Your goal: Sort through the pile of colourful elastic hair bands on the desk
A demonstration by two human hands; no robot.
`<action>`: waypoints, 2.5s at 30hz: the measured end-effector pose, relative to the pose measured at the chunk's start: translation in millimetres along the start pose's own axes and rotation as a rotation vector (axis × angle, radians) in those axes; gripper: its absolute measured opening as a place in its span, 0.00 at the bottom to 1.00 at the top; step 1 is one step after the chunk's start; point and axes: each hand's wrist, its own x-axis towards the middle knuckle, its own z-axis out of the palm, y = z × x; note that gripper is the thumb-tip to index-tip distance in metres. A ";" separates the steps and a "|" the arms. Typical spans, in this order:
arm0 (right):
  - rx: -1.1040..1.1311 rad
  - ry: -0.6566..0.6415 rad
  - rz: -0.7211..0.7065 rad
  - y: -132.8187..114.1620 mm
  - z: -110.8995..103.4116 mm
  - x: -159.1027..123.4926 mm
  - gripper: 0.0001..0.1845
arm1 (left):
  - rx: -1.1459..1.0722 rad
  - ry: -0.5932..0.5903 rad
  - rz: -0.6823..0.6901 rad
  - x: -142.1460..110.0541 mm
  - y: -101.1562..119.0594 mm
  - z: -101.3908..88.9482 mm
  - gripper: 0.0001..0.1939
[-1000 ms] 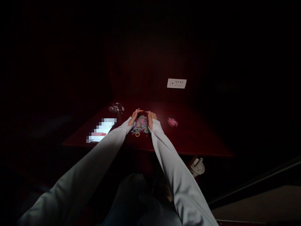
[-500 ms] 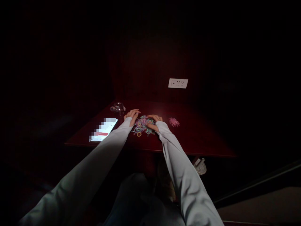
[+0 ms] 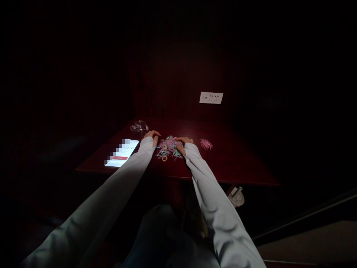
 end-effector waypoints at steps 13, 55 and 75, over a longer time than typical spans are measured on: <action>0.032 0.024 0.008 -5.6 0.3 0.5 0.18 | 0.247 -0.127 -0.093 -3.5 6.8 -4.3 0.14; 0.206 0.149 0.000 6.3 7.9 7.1 0.20 | -0.068 -0.329 0.415 -2.8 -17.2 25.9 0.29; 0.095 0.060 -0.004 7.8 -0.2 3.2 0.22 | -0.060 -0.280 0.444 2.7 -17.6 29.3 0.26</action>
